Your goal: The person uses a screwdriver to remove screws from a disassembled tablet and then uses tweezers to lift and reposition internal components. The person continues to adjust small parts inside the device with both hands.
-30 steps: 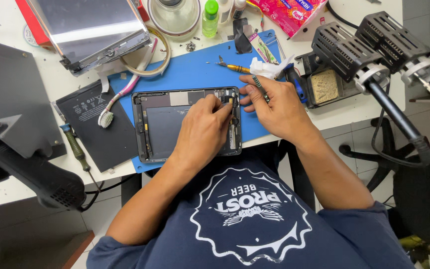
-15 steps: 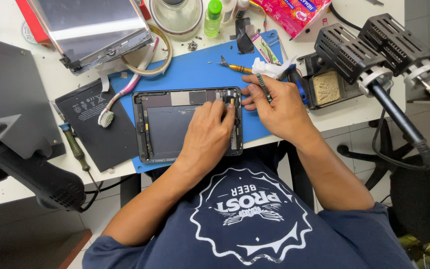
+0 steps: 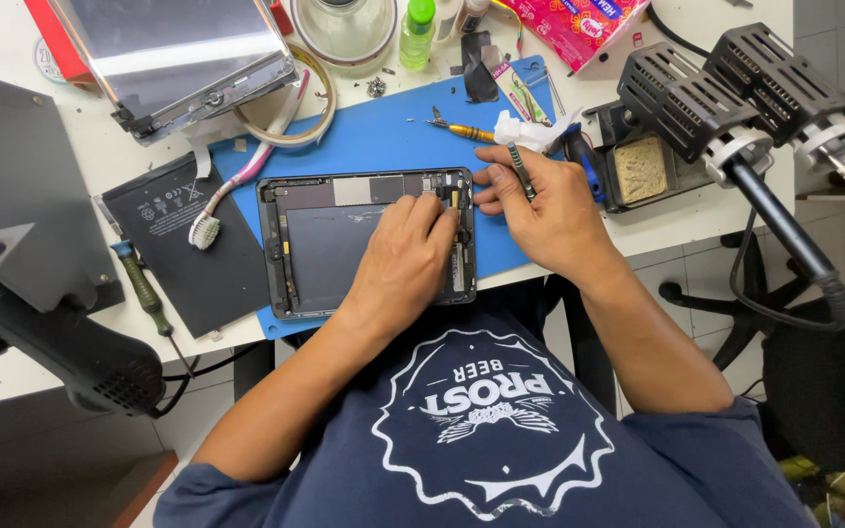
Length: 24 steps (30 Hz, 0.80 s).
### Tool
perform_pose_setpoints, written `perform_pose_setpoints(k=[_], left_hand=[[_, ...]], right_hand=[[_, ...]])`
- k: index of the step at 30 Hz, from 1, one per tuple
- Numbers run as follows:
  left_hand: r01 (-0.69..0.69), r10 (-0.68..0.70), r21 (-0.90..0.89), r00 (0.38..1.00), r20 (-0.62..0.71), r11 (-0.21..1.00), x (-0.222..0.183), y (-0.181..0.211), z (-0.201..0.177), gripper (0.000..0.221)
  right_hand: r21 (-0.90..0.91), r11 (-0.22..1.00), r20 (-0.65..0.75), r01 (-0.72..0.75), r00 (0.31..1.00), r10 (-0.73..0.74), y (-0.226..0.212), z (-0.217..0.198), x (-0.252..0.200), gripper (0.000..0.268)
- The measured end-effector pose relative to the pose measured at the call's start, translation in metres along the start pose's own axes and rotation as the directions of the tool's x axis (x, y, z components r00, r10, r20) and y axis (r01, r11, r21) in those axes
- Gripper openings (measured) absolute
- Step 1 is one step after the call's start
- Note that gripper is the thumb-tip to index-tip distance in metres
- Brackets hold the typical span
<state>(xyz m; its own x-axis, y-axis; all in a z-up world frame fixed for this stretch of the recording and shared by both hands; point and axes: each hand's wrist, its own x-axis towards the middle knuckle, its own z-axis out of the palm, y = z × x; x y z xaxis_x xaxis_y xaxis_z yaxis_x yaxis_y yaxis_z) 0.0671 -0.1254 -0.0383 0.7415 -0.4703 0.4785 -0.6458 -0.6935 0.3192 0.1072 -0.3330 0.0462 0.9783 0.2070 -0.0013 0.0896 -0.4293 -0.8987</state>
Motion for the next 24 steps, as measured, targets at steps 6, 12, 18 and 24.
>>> perform_pose_setpoints(k=[6, 12, 18, 24], left_hand=[[-0.047, 0.047, -0.006, 0.999, -0.011, 0.999, 0.006, -0.002, -0.006, 0.006], [-0.043, 0.043, 0.052, 0.999, 0.009, 0.998, 0.01, 0.003, -0.013, 0.007], [-0.023, 0.022, 0.031, 0.999, 0.034, 0.999, 0.009, 0.003, -0.016, 0.008], [-0.008, 0.005, 0.067, 0.999, 0.052, 0.998, 0.011, 0.005, -0.02, 0.009]], right_hand=[[-0.004, 1.0, 0.017, 0.012, 1.0, -0.012, 0.006, 0.001, 0.0, 0.023], [0.058, 0.998, 0.018, -0.019, 1.0, 0.018, 0.01, 0.001, -0.001, 0.022], [0.082, 0.996, 0.012, -0.037, 0.999, 0.036, 0.014, 0.0, 0.0, 0.023], [0.12, 0.992, 0.011, -0.03, 1.0, 0.029, 0.015, 0.001, 0.0, 0.022]])
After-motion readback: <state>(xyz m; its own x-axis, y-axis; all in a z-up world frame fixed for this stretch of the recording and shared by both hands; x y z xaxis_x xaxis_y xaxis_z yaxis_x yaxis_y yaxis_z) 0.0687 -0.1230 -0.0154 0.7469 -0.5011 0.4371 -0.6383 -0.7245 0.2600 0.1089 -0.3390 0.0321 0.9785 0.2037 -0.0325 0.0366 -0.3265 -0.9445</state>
